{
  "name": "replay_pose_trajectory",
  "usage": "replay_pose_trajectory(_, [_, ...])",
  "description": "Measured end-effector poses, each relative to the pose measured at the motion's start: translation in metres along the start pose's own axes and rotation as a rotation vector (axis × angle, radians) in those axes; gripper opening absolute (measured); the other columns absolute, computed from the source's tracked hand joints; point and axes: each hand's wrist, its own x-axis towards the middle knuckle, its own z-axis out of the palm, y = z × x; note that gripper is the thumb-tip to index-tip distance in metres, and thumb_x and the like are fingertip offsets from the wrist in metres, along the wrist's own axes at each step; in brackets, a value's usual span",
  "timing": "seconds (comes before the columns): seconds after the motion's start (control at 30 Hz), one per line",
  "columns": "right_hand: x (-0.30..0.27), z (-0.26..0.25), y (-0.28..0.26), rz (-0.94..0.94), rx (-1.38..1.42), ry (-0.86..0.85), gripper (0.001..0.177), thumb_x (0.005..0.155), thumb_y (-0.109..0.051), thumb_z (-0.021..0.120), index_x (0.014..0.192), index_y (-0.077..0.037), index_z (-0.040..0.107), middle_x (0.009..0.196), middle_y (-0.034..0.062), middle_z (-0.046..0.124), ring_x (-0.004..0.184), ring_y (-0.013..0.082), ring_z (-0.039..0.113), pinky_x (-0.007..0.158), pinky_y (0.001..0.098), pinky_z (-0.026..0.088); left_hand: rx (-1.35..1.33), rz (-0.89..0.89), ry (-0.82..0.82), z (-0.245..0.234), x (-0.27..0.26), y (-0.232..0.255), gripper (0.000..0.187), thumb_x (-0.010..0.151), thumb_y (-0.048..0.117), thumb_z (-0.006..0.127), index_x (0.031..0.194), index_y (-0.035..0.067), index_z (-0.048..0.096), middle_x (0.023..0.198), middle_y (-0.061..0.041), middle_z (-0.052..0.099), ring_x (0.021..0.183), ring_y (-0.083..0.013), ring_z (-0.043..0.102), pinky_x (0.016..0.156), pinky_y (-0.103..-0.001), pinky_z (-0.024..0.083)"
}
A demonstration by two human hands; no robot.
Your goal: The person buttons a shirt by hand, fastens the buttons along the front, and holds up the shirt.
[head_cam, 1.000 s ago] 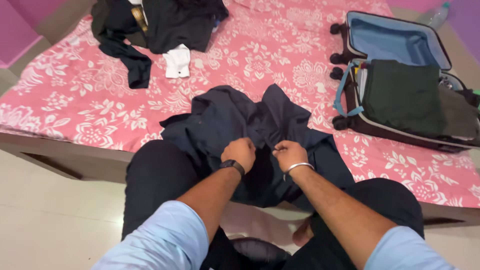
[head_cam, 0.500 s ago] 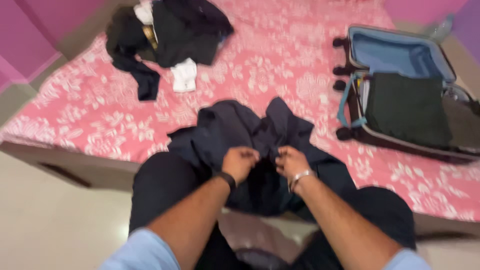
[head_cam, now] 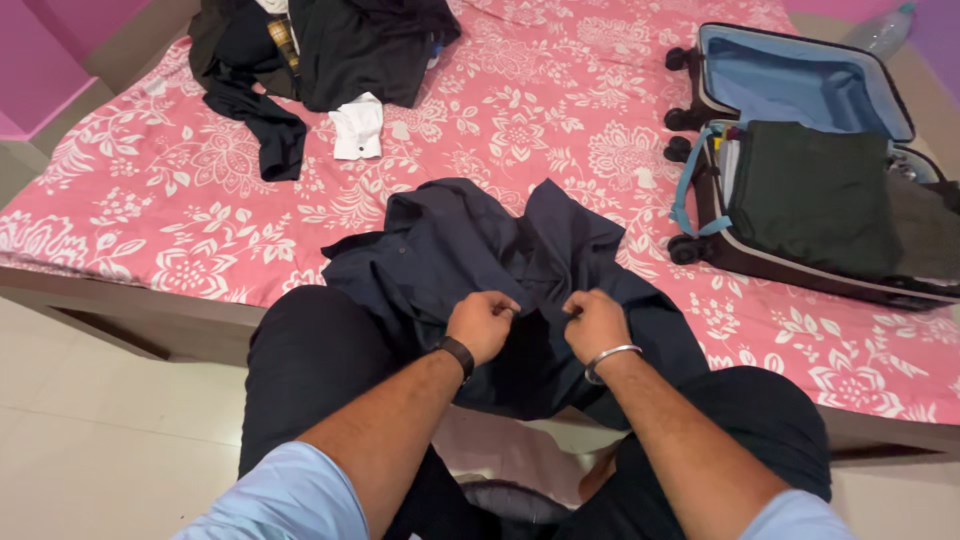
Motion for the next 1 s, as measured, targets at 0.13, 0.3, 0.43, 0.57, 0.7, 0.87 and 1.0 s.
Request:
replay_pose_trajectory(0.13, [0.011,-0.038,-0.028,0.043,-0.261,0.092,0.018,0.075,0.001,0.069,0.085,-0.013,0.076,0.092,0.017,0.07,0.09,0.041,0.066,0.078,0.0499,0.054,-0.053,0.022,0.064,-0.006,-0.001,0.003,0.019,0.088,0.014,0.066,0.101,0.008,0.078,0.087,-0.01,0.078,0.081,-0.023,0.075,0.076,-0.035,0.057])
replay_pose_trajectory(0.3, [0.019,-0.046,-0.034,0.536,0.254,0.04,0.013,0.09,-0.01,0.065,0.101,-0.011,0.07,0.092,0.0122,0.075,0.085,0.0251,0.073,0.079,0.0356,0.055,-0.268,0.061,0.075,-0.012,0.005,0.007,0.017,0.085,0.009,0.07,0.102,0.005,0.073,0.082,-0.008,0.076,0.074,-0.0164,0.075,0.071,-0.03,0.058])
replay_pose_trajectory(0.43, [0.019,-0.032,-0.034,0.513,0.697,-0.134,0.024,0.082,-0.002,0.066,0.106,-0.008,0.067,0.093,0.01,0.073,0.087,0.0201,0.067,0.076,0.0315,0.052,-0.284,0.041,-0.007,-0.015,0.006,0.006,0.012,0.086,0.008,0.072,0.096,0.003,0.073,0.079,-0.007,0.076,0.071,-0.0135,0.073,0.069,-0.029,0.057])
replay_pose_trajectory(0.57, [0.015,-0.03,-0.055,0.701,0.856,-0.338,0.033,0.086,-0.002,0.063,0.118,-0.009,0.058,0.096,0.004,0.062,0.087,0.0156,0.058,0.072,0.0322,0.048,-0.303,0.002,-0.012,-0.008,0.001,0.009,0.013,0.085,0.01,0.074,0.096,0.003,0.075,0.078,-0.008,0.076,0.072,-0.0153,0.071,0.069,-0.03,0.056])
replay_pose_trajectory(0.7, [0.018,-0.033,-0.068,0.67,0.837,-0.422,0.036,0.086,-0.001,0.063,0.12,-0.011,0.056,0.096,0.0026,0.066,0.087,0.0113,0.061,0.074,0.028,0.049,-0.221,0.053,0.061,-0.002,-0.008,0.018,0.015,0.083,0.012,0.076,0.097,0.006,0.078,0.082,-0.008,0.077,0.076,-0.0169,0.074,0.073,-0.03,0.058])
replay_pose_trajectory(0.87, [0.001,-0.015,-0.063,0.525,0.869,-0.302,0.034,0.086,0.003,0.065,0.118,-0.005,0.057,0.089,0.005,0.068,0.079,0.0124,0.061,0.071,0.0265,0.049,-0.178,0.045,0.088,-0.004,-0.015,0.028,0.017,0.083,0.014,0.075,0.098,0.008,0.079,0.085,-0.01,0.079,0.079,-0.0193,0.077,0.076,-0.032,0.058])
replay_pose_trajectory(1.0, [0.001,-0.008,-0.059,0.365,0.839,-0.251,0.031,0.087,0.002,0.069,0.115,-0.005,0.057,0.089,0.0049,0.067,0.08,0.0108,0.063,0.073,0.0248,0.051,-0.045,0.062,0.105,0.0,-0.013,0.029,0.017,0.083,0.014,0.075,0.098,0.008,0.079,0.087,-0.011,0.078,0.081,-0.0226,0.075,0.075,-0.035,0.058])
